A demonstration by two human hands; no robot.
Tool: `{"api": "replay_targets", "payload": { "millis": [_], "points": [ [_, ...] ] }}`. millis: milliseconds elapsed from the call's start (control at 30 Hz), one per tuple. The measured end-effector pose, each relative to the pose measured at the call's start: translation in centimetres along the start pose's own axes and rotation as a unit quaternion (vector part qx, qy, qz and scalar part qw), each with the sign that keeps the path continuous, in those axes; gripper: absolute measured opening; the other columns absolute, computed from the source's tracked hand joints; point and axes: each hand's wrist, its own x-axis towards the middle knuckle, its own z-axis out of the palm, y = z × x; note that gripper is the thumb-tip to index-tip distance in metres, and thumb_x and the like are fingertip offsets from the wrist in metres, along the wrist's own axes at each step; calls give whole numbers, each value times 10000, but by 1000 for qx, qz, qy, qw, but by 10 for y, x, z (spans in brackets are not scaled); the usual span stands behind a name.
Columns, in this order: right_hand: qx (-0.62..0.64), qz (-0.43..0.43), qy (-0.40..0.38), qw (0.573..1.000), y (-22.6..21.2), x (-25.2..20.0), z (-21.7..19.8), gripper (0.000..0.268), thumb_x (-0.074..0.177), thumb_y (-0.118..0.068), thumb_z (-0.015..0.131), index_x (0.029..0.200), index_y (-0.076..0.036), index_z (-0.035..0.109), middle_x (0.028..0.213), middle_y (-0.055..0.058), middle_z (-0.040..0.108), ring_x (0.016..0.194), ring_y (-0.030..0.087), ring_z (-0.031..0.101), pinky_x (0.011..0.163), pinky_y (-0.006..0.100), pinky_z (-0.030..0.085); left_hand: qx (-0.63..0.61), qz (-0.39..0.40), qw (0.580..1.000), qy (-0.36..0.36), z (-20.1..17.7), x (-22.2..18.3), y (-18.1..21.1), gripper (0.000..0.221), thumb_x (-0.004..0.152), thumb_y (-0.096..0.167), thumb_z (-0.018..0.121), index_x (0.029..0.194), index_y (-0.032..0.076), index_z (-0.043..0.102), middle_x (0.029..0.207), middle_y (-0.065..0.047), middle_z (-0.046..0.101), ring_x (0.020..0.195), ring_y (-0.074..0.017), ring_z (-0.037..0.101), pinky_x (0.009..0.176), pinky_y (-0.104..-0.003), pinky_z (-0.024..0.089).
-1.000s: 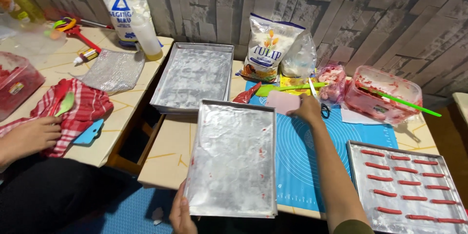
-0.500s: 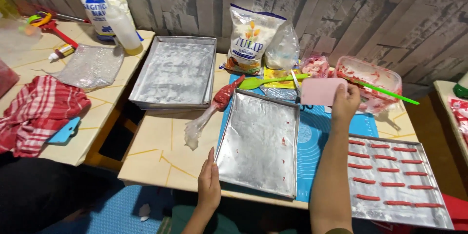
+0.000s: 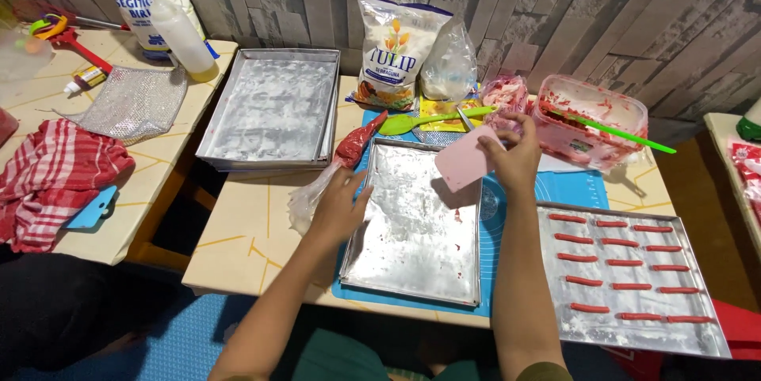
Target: Filling a piping bag with red dough and using a scraper to prepare baking trays.
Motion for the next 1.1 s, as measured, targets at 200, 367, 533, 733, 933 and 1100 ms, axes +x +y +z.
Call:
{"api": "replay_targets", "payload": {
  "millis": [200, 367, 533, 733, 933, 1100],
  "points": [
    [-152, -230, -9, 961, 18, -13, 43, 524, 777, -98, 901, 1239, -203, 678, 843, 80, 763, 814, 272, 740, 730, 361, 594, -116, 22, 992, 33, 70, 78, -54, 397, 1036, 248, 532, 1388, 94, 632, 1231, -206, 606, 1146, -479, 621, 949, -560, 512],
    [-301, -308, -139, 892, 25, -24, 70, 543, 787, -37, 704, 1269, -276, 631, 1037, -15, 702, 1012, 225, 672, 905, 341, 560, -130, 56, 978, 151, 71, 68, -58, 348, 1031, 195, 489, 1335, 133, 648, 1129, -99, 578, 1129, -355, 618, 994, -456, 497],
    [-148, -196, -202, 948, 9, -28, 60, 667, 738, 87, 667, 1349, -119, 497, 1080, 178, 641, 1045, 405, 673, 935, 494, 534, -95, 52, 989, 102, 75, 72, -87, 262, 1008, 223, 566, 1233, 170, 691, 1074, -71, 643, 1077, -326, 665, 957, -437, 521],
    [-153, -210, -262, 929, 11, -42, 87, 363, 757, 30, 755, 1061, -167, 742, 872, 88, 787, 909, 312, 739, 925, 409, 530, -99, 13, 995, -30, 45, 69, -80, 243, 960, 234, 660, 1185, 167, 724, 828, -91, 704, 878, -329, 718, 826, -432, 551],
    [-170, -292, -366, 867, -7, -64, 91, 420, 802, 63, 668, 901, -317, 815, 964, -83, 795, 1116, 190, 654, 1186, 536, 210, -172, -32, 979, -101, 40, 73, -81, 329, 939, 279, 695, 1242, 152, 712, 780, -135, 717, 831, -340, 720, 793, -446, 548],
    [-162, -341, -369, 849, 5, -74, 105, 456, 803, 60, 699, 956, -349, 831, 988, -80, 800, 1127, 179, 664, 1204, 505, 241, -204, -47, 970, -121, 33, 70, -74, 385, 949, 285, 685, 1297, 122, 680, 758, -143, 712, 748, -312, 726, 798, -434, 562]
  ]
}}
